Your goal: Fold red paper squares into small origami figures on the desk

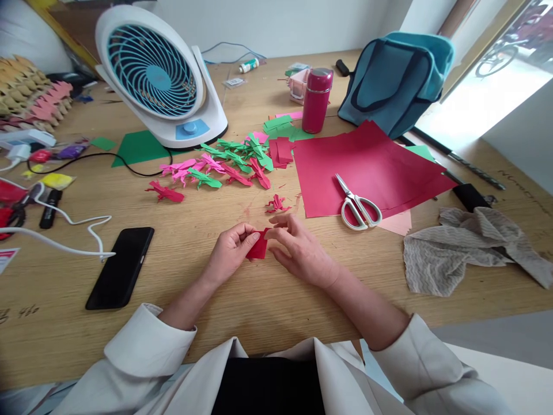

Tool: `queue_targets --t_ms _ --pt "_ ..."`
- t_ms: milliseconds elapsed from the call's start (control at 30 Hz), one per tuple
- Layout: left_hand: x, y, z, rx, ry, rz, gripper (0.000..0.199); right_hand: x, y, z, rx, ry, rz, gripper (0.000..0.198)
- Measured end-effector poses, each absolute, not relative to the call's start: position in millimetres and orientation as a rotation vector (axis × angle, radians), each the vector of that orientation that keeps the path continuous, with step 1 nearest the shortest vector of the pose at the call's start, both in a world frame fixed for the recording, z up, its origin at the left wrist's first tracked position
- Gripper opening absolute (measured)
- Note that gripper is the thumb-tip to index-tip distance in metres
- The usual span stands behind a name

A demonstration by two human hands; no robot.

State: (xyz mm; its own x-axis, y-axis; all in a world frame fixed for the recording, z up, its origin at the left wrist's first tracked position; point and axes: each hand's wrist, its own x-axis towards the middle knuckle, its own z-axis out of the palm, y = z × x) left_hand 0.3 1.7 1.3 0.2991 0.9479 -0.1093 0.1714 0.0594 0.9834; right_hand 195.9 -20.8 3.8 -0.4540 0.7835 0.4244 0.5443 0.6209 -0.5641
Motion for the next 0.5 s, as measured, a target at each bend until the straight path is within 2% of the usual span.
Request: queue_targets --t_ms 267,500 --pt "-0.5 -0.7 -0.4 1.567 1.159 0.811 0.021 194.9 -28.0 4.5 -0.961 -2.517 -0.142 0.014" --pt "0.8 -1.4 -5.6 1.589 1.144 0.857 0.016 195.7 -29.6 3.8 -0.887 -2.556 -0.257 0.016"
